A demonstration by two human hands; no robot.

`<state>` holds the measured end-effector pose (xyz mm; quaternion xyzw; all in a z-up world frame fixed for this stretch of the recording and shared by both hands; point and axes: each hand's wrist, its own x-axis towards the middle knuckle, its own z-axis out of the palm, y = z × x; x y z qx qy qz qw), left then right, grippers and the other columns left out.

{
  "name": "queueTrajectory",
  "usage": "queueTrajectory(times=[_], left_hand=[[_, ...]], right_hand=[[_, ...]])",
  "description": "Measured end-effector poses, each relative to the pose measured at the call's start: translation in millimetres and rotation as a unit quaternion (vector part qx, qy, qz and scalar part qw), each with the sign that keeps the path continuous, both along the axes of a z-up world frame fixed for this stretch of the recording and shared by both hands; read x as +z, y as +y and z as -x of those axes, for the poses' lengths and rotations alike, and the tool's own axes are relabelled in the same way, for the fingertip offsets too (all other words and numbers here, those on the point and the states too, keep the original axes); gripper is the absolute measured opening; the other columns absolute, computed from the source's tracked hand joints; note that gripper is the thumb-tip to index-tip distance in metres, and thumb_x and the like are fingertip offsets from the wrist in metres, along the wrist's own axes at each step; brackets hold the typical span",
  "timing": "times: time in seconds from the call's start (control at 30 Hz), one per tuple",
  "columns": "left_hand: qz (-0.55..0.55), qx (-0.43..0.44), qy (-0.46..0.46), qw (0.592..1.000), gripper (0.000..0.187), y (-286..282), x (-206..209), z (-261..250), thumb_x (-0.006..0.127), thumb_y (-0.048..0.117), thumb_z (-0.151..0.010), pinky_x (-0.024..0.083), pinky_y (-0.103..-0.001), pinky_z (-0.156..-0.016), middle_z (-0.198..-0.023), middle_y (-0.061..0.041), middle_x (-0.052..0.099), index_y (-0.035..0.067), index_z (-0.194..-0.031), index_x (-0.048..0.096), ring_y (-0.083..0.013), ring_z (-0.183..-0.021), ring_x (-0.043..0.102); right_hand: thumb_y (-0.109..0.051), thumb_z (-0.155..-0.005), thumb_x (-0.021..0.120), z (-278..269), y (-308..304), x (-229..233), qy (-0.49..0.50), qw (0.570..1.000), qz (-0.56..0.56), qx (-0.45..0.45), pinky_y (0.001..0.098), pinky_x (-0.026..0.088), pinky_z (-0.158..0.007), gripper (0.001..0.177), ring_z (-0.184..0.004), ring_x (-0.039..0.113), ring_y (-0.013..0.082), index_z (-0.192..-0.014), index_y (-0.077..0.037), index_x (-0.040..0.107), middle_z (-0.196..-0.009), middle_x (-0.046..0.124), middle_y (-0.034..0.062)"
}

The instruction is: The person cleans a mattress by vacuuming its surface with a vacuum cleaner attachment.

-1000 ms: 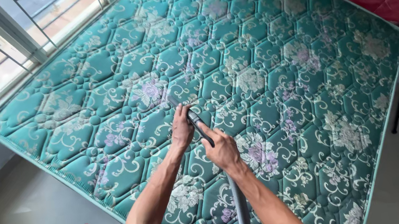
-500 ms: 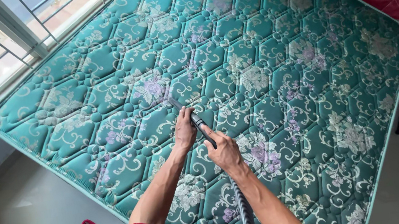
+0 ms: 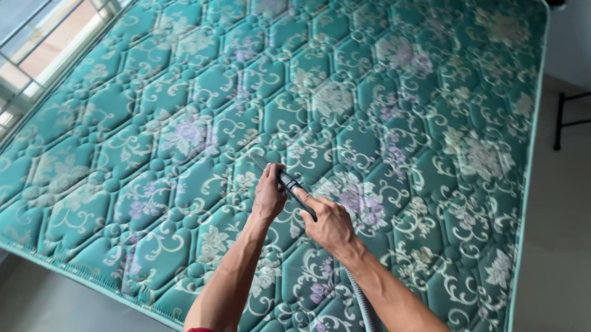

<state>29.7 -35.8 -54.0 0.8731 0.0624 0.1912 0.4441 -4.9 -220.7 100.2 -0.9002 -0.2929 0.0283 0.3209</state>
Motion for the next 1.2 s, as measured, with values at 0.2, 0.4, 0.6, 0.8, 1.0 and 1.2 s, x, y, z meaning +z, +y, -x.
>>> queueTrajectory(times=[0.2,0.4,0.6,0.8,1.0,1.2], left_hand=[[0.008,-0.074,0.062,0.995,0.052,-72,-3,0,0.065,-0.006,-0.074,0.049,-0.049,-0.093,-0.118,-0.02,0.064,0.007,-0.124,0.058,-0.0437,-0.112,0.06],[0.019,-0.157,-0.031,0.987,0.047,-161,-2,3,0.067,-0.005,-0.073,0.053,-0.046,-0.092,-0.113,-0.021,0.067,0.004,-0.118,0.062,-0.0422,-0.108,0.065],[0.044,-0.201,-0.043,0.978,0.045,-253,7,25,0.066,-0.007,-0.073,0.055,-0.046,-0.091,-0.114,-0.021,0.067,0.004,-0.117,0.062,-0.0429,-0.109,0.065],[0.027,-0.247,0.027,0.968,0.041,-331,14,45,0.067,-0.006,-0.077,0.055,-0.049,-0.086,-0.11,-0.02,0.067,0.005,-0.116,0.061,-0.0435,-0.102,0.067],[0.037,-0.278,0.02,0.96,0.039,-380,12,55,0.066,-0.003,-0.081,0.056,-0.049,-0.087,-0.11,-0.02,0.067,0.007,-0.118,0.06,-0.043,-0.103,0.067],[0.08,-0.296,-0.006,0.952,0.044,-380,34,70,0.068,-0.001,-0.081,0.056,-0.049,-0.089,-0.119,-0.021,0.065,0.007,-0.123,0.059,-0.0444,-0.108,0.065]], right_hand=[[-0.015,-0.085,0.073,26,-73,5,0.022,0.997,0.023,-0.071,0.0508,0.054,-0.076,0.056,-0.087,0.068,0.0445,-0.139,-0.023,0.064,-0.1,0.072,0.0206],[-0.016,-0.085,0.074,47,-163,7,-0.016,0.994,-0.016,-0.105,0.0476,0.056,-0.077,0.055,-0.089,0.069,0.0433,-0.138,-0.022,0.064,-0.097,0.072,0.021],[-0.018,-0.087,0.072,79,-240,25,0.045,0.983,0.018,-0.176,0.0461,0.058,-0.075,0.053,-0.088,0.074,0.0379,-0.138,-0.026,0.062,-0.099,0.075,0.0182],[-0.02,-0.088,0.072,104,-304,36,0.081,0.967,0.092,-0.223,0.0459,0.058,-0.078,0.055,-0.088,0.074,0.0382,-0.141,-0.029,0.061,-0.094,0.075,0.019],[-0.022,-0.085,0.073,120,-344,43,0.08,0.963,0.069,-0.249,0.0431,0.061,-0.079,0.053,-0.092,0.077,0.0345,-0.137,-0.028,0.063,-0.105,0.077,0.0161],[-0.025,-0.085,0.071,130,-331,63,0.1,0.942,0.141,-0.289,0.0469,0.059,-0.081,0.054,-0.094,0.074,0.0385,-0.137,-0.035,0.063,-0.107,0.077,0.0131]])
